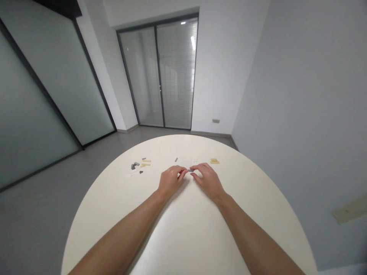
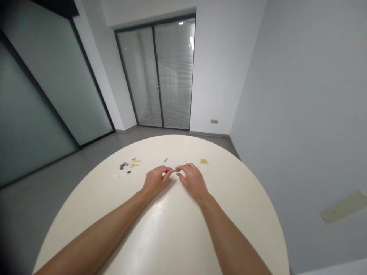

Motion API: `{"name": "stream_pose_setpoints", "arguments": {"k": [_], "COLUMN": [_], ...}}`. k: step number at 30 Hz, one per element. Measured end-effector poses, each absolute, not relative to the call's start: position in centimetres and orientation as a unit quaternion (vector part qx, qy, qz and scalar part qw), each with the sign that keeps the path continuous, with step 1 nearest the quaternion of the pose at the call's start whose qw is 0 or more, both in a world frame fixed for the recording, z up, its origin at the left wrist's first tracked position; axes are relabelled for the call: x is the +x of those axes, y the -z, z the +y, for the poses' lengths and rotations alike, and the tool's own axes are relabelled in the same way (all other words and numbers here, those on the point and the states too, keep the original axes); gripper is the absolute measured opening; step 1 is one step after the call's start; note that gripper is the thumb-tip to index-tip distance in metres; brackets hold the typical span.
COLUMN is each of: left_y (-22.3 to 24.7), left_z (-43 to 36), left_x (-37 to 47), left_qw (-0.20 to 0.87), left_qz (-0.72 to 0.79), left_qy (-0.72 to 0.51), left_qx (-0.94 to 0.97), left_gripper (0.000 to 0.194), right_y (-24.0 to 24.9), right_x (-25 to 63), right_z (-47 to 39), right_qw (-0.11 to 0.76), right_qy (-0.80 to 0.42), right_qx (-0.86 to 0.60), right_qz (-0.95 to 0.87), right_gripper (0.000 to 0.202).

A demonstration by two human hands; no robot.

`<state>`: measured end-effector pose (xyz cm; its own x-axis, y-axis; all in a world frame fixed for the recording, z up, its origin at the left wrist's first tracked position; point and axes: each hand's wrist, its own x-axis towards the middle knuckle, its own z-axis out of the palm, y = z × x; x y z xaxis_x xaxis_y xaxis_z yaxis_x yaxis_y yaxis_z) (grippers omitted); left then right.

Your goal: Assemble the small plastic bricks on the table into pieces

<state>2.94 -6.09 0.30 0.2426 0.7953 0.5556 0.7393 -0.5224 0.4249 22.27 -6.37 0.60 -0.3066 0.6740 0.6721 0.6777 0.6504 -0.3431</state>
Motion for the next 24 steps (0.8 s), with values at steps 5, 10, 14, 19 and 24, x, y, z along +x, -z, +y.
{"name": "stream_pose_setpoints", "arguments": {"k": [5, 10, 14, 19, 24], "left_y": [-0.22, -0.14, -0.28, -0.27, -0.17], "left_z": [-6.02, -5.93, -6.05, -6.03, -5.95], "left_x": [2.91, 2.91, 2.95, 2.95, 2.96], "left_qw": [0.033, 0.037, 0.047, 0.046, 0.041], "left_qz": [0.487, 0.48, 0.465, 0.455, 0.449], "left_qy": [-0.369, -0.378, -0.391, -0.401, -0.407], "left_qx": [0.791, 0.791, 0.793, 0.794, 0.794], "left_gripper": [0.023, 0.022, 0.018, 0.015, 0.013], "right_y": [-0.54, -0.67, -0.76, -0.82, -0.73], "right_x": [22.29, 22.3, 22.32, 22.29, 22.29], "right_z": [-6.26, -6.3, -6.33, -6.35, -6.32], "right_qw": [0.409, 0.406, 0.407, 0.411, 0.418], "right_qy": [0.01, 0.012, 0.016, 0.011, 0.005], "right_qx": [-0.423, -0.423, -0.422, -0.421, -0.418], "right_qz": [-0.808, -0.81, -0.81, -0.809, -0.807], "right_gripper": [0.014, 0.013, 0.013, 0.012, 0.012]}}
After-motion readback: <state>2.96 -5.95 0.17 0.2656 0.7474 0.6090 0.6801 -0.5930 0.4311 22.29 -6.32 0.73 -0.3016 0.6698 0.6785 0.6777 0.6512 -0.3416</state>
